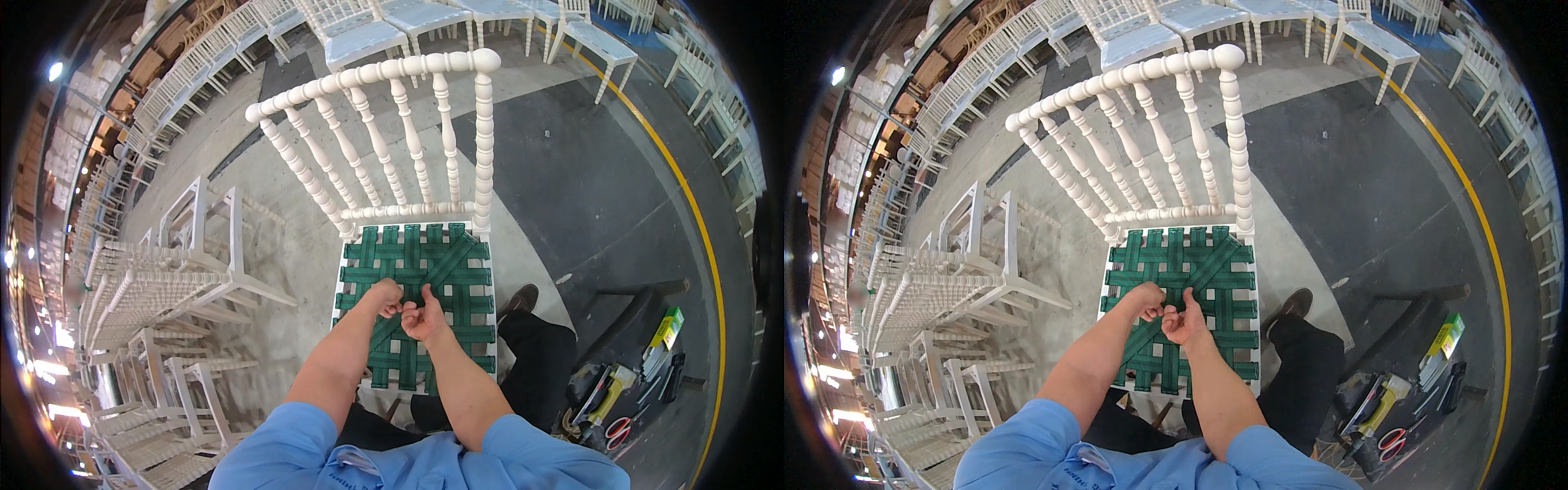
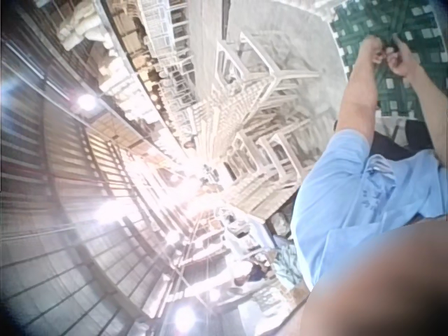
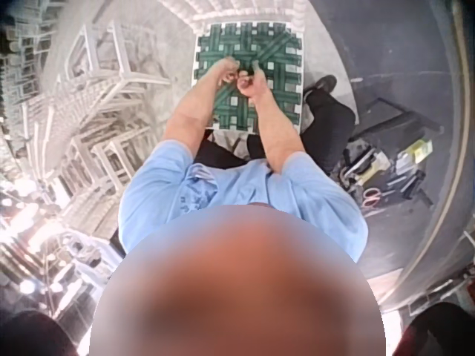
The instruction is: The person weaves green straps into a white wooden chair seat, securing them with a staple gun. They then place a white fabric sheet over the woven seat and staple it in place.
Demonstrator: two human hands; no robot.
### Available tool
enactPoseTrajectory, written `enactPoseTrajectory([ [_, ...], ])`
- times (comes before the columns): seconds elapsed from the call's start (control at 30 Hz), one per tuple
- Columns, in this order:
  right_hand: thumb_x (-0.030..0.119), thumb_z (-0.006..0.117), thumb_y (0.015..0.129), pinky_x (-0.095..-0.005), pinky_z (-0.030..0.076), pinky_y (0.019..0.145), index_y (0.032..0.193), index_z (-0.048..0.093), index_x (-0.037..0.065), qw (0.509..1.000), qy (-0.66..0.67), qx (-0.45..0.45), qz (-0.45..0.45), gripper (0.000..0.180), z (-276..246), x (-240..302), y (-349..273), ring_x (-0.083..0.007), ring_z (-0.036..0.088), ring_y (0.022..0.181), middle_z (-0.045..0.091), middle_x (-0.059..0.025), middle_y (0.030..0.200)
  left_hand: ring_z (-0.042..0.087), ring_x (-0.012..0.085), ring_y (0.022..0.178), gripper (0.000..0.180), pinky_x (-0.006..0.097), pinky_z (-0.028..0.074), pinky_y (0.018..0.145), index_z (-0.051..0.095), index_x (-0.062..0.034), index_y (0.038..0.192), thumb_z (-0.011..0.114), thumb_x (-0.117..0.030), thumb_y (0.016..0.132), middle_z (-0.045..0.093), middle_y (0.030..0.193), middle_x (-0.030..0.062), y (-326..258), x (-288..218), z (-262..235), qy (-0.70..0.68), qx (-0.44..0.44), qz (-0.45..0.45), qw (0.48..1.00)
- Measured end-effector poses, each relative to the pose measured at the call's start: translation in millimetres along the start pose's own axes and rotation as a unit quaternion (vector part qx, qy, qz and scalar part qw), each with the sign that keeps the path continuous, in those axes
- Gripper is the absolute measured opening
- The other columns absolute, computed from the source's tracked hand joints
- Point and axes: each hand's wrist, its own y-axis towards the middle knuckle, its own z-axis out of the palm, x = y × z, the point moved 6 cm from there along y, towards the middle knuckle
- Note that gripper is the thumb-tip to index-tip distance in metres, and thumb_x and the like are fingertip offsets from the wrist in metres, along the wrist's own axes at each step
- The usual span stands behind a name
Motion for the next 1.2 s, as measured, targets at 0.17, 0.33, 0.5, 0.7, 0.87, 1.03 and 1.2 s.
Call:
enactPoseTrajectory([
  [0.17, 0.083, 0.054, 0.095, -0.0265, 0.048, 0.053, 0.097, 0.057, 0.003, 0.998, -0.05, 0.014, 0.024, 0.08, -3, -4, 3, -0.0097, 0.051, 0.055, 0.054, 0.003, 0.072, 0.062, 0.0214, 0.059, 0.026, 0.044, 0.058, 0.053, 0.07, 0.0034, 0.093, 0.065, -0.021, 0.101, 0.071, 0.082, 0.0126, 3, 0, -1, 0.01, -0.045, -0.007, 0.999],
  [0.33, 0.077, 0.054, 0.099, -0.0299, 0.051, 0.057, 0.107, 0.059, 0.001, 0.987, -0.091, -0.101, -0.082, 0.077, -3, -13, -5, -0.0135, 0.06, 0.062, 0.061, -0.0001, 0.077, 0.061, 0.0212, 0.051, 0.026, 0.041, 0.053, 0.047, 0.072, 0.0026, 0.089, 0.07, -0.023, 0.097, 0.07, 0.072, 0.011, -6, -1, -3, -0.04, -0.109, 0.023, 0.993],
  [0.5, 0.065, 0.059, 0.102, -0.0477, 0.055, 0.08, 0.13, 0.062, 0.004, 0.468, -0.805, -0.113, -0.346, 0.068, 1, -57, -95, -0.028, 0.074, 0.085, 0.074, -0.0135, 0.089, 0.068, 0.0248, 0.056, 0.024, 0.041, 0.058, 0.058, 0.078, -0.0025, 0.09, 0.072, -0.026, 0.091, 0.074, 0.07, 0.0114, -27, 7, -6, -0.019, -0.196, 0.137, 0.971],
  [0.7, 0.059, 0.06, 0.102, -0.0542, 0.047, 0.098, 0.119, 0.077, 0.01, 0.009, -0.999, -0.012, 0.046, 0.054, -24, -71, -151, -0.0319, 0.075, 0.104, 0.079, -0.0156, 0.101, 0.076, 0.0336, 0.077, 0.027, 0.044, 0.061, 0.078, 0.081, -0.0042, 0.088, 0.072, -0.03, 0.085, 0.076, 0.076, 0.0169, -59, -3, -61, 0.018, -0.394, 0.24, 0.887],
  [0.87, 0.063, 0.056, 0.103, -0.0495, 0.047, 0.102, 0.107, 0.083, 0.008, -0.046, -0.977, 0.039, 0.203, 0.061, -28, -92, -198, -0.0313, 0.074, 0.111, 0.08, -0.0142, 0.108, 0.067, 0.0231, 0.064, 0.027, 0.038, 0.052, 0.063, 0.078, -0.0004, 0.091, 0.067, -0.025, 0.091, 0.072, 0.074, 0.0112, -104, 12, -154, -0.258, -0.333, 0.306, 0.854],
  [1.03, 0.054, 0.06, 0.102, -0.0538, 0.057, 0.094, 0.119, 0.077, 0.01, 0.191, -0.98, 0.051, -0.011, 0.05, 0, -70, -209, -0.0441, 0.072, 0.107, 0.077, -0.0209, 0.111, 0.063, 0.0145, 0.075, 0.015, 0.028, 0.048, 0.076, 0.069, -0.0075, 0.096, 0.063, -0.021, 0.099, 0.067, 0.081, 0.0034, -135, 46, -126, -0.353, -0.094, 0.32, 0.874],
  [1.2, 0.043, 0.078, 0.092, -0.0528, 0.056, 0.094, 0.119, 0.067, 0.003, 0.226, -0.918, -0.205, -0.252, 0.049, 16, -7, -201, -0.0432, 0.07, 0.109, 0.072, -0.0218, 0.111, 0.067, 0.0209, 0.1, 0.02, 0.038, 0.051, 0.098, 0.067, -0.0075, 0.106, 0.06, -0.026, 0.104, 0.072, 0.103, 0.0067, -137, 68, -69, -0.532, 0.008, 0.357, 0.768],
])
